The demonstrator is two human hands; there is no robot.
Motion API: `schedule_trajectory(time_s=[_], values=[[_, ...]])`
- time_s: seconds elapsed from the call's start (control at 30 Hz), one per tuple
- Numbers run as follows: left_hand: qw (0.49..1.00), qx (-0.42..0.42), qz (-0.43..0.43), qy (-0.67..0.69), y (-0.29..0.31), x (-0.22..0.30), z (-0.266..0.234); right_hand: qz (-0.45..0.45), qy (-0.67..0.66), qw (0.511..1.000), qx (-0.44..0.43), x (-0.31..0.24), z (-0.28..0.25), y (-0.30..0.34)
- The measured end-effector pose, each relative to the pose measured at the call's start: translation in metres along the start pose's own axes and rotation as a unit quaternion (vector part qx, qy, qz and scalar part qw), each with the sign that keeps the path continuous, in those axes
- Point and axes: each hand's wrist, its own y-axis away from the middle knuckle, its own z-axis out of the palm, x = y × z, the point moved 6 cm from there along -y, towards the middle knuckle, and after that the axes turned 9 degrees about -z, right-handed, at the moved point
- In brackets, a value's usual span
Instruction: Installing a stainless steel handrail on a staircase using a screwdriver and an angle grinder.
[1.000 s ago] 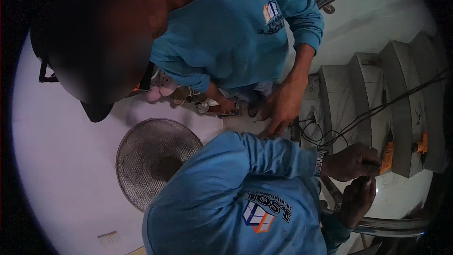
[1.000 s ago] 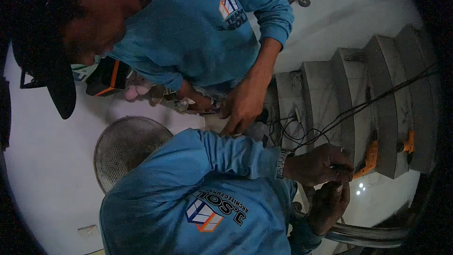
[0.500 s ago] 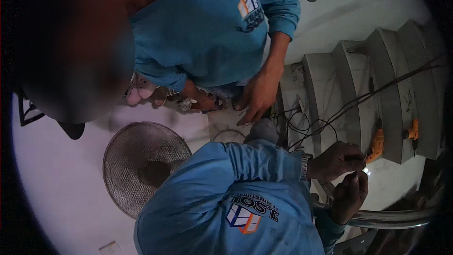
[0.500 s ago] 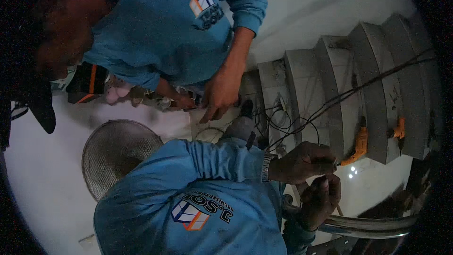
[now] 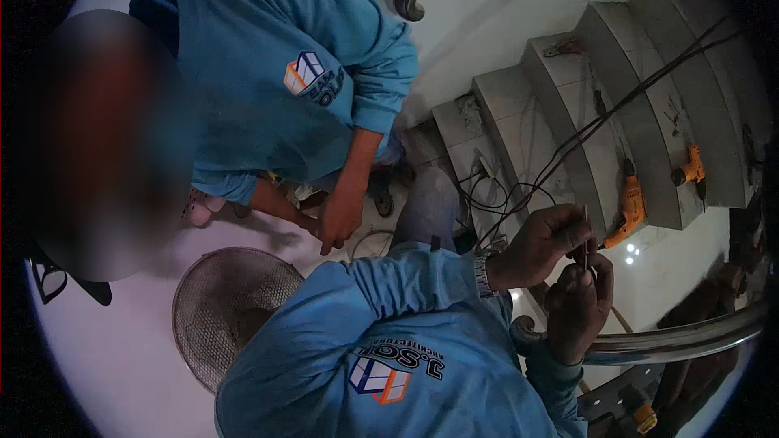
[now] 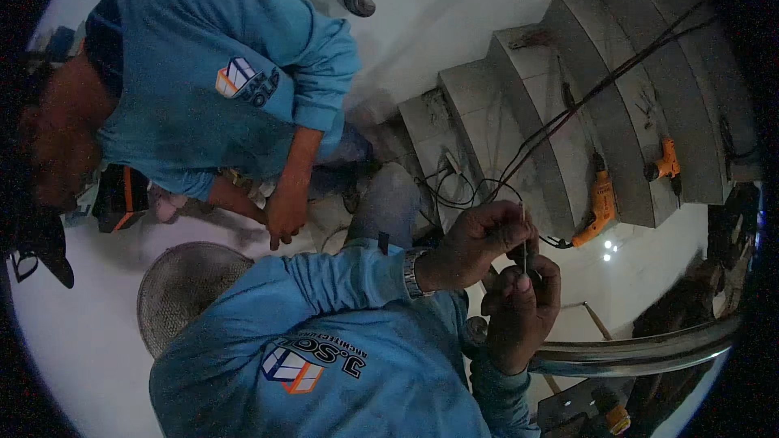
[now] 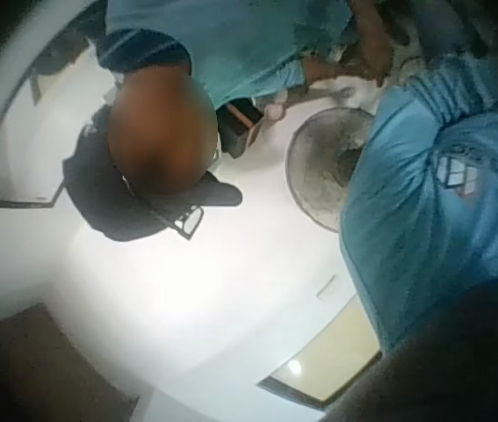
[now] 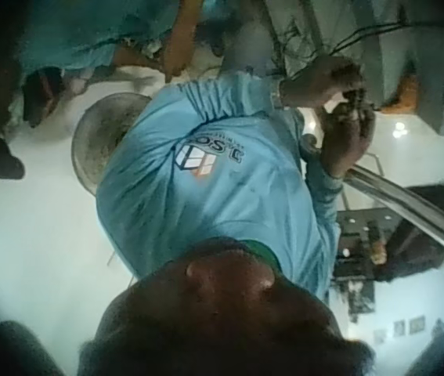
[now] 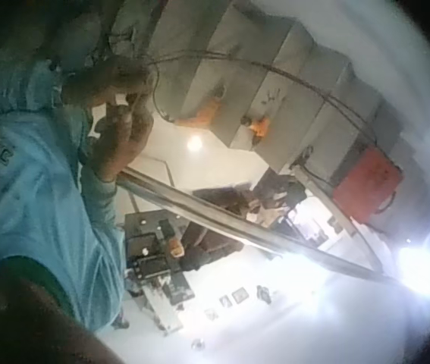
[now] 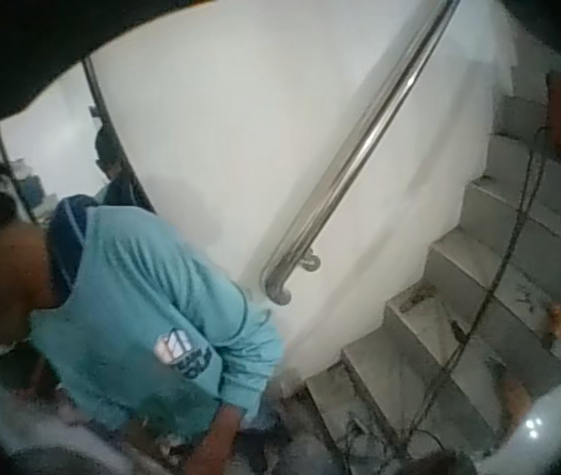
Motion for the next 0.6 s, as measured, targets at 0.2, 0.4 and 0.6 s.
schedule_trajectory(time_s=[0.2, 0.4, 0.6], values=[[0.997, 0.071, -0.004, 0.042, -0.067, 0.044, -0.027, -0.022, -0.023, 0.999, 0.031, -0.016, -0.001, -0.024], [0.972, 0.212, 0.102, 0.022, -0.18, 0.097, -0.097, -0.024, -0.004, 0.999, 0.046, -0.031, -0.022, -0.06], [0.966, 0.228, 0.101, 0.067, -0.304, 0.132, -0.196, -0.062, 0.074, 0.989, 0.11, -0.031, -0.023, -0.143]])
